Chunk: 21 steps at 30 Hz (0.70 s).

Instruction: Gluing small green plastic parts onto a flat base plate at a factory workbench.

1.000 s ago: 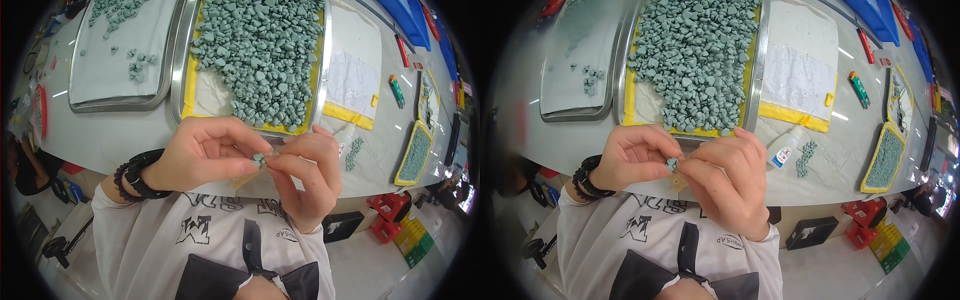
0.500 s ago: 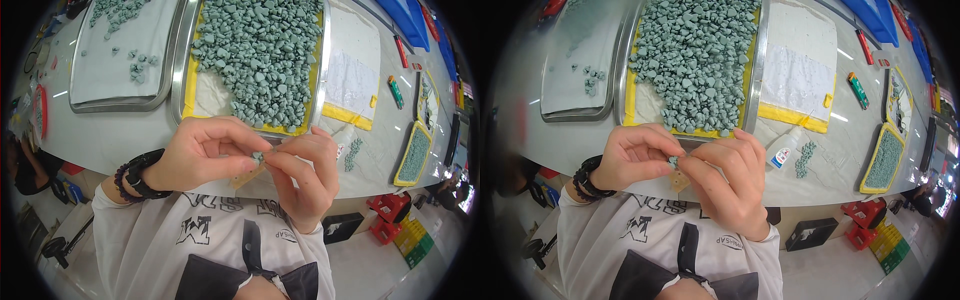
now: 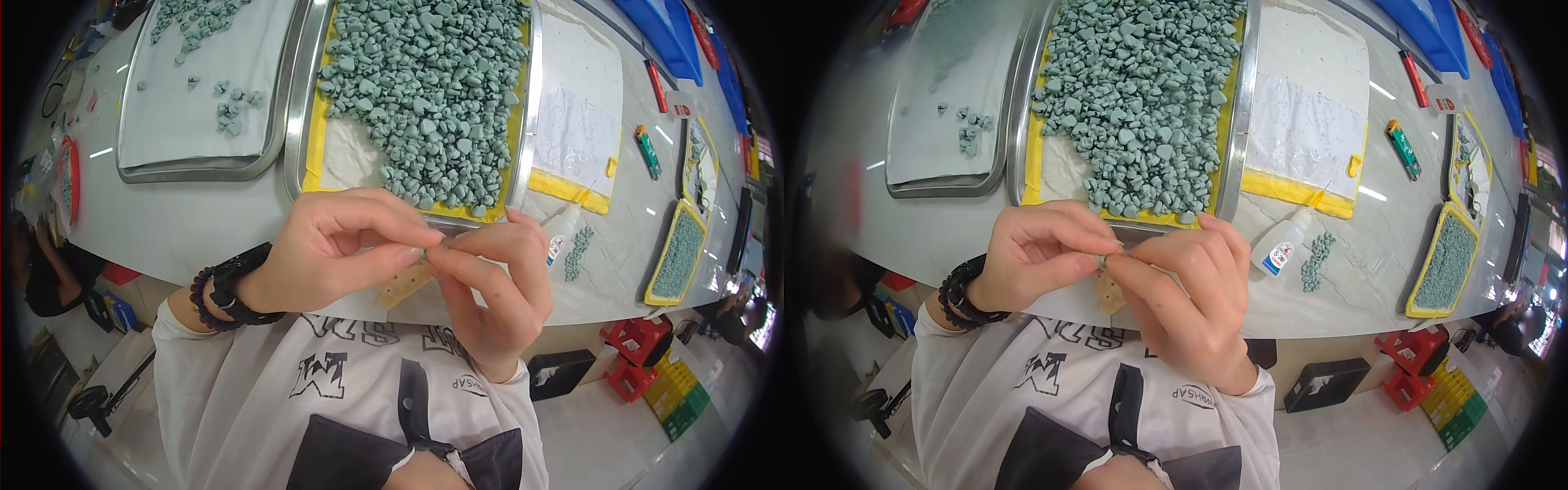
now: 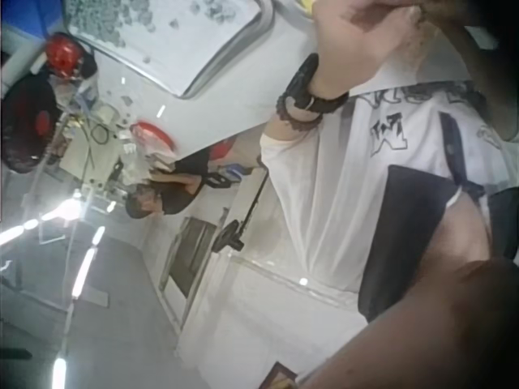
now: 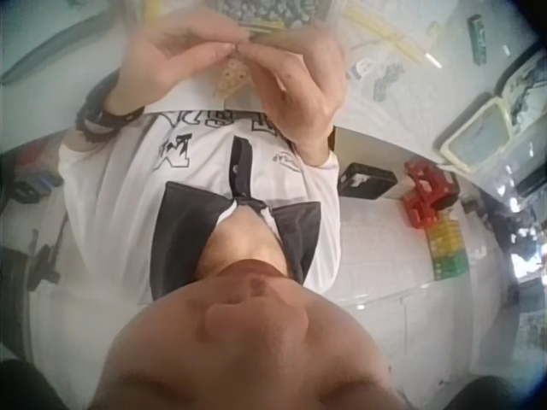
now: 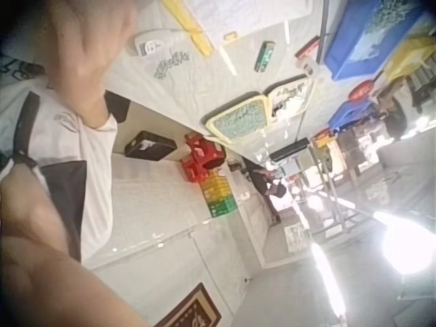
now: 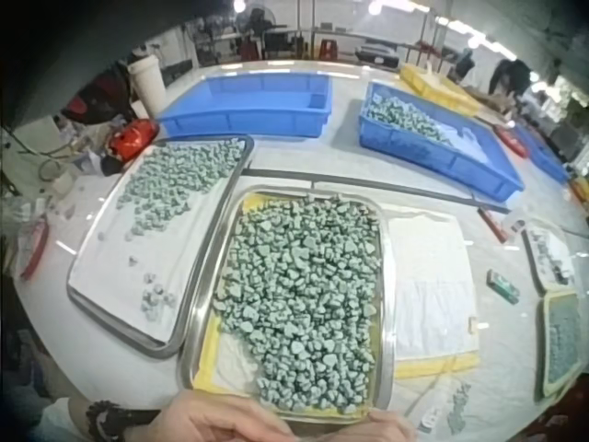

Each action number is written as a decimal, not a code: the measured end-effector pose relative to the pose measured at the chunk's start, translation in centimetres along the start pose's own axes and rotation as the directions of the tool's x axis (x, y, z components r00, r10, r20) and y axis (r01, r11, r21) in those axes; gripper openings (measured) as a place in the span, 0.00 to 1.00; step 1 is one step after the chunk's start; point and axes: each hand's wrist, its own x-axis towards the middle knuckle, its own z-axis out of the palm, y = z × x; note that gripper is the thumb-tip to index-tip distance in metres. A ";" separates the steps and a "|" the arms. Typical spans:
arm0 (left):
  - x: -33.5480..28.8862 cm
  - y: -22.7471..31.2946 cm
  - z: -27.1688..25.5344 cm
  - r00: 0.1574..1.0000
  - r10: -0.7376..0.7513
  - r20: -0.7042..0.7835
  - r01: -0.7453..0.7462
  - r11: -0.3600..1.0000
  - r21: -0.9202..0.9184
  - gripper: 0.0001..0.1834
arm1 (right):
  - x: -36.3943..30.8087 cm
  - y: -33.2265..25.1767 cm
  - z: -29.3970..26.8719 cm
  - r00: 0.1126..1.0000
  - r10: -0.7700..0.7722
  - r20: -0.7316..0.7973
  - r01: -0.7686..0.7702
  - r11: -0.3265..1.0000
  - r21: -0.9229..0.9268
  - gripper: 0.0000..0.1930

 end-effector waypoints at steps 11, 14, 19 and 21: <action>-0.1 0.2 0.2 0.999 -0.030 -0.035 0.024 0.986 -0.163 0.11 | -0.2 0.0 0.2 0.998 0.062 0.001 -0.062 0.987 0.151 0.12; -0.2 0.2 0.2 0.999 -0.018 -0.038 0.012 0.990 -0.144 0.11 | -0.5 0.2 0.4 0.997 0.080 0.004 -0.079 0.975 0.207 0.12; -0.2 0.1 0.4 0.995 0.082 -0.058 -0.081 0.997 0.011 0.10 | -0.5 0.2 0.5 0.997 0.082 -0.015 -0.077 0.972 0.222 0.11; -0.2 0.0 0.3 0.994 0.107 -0.036 -0.105 0.993 0.050 0.11 | -0.5 0.1 0.5 0.996 0.084 -0.016 -0.079 0.972 0.220 0.11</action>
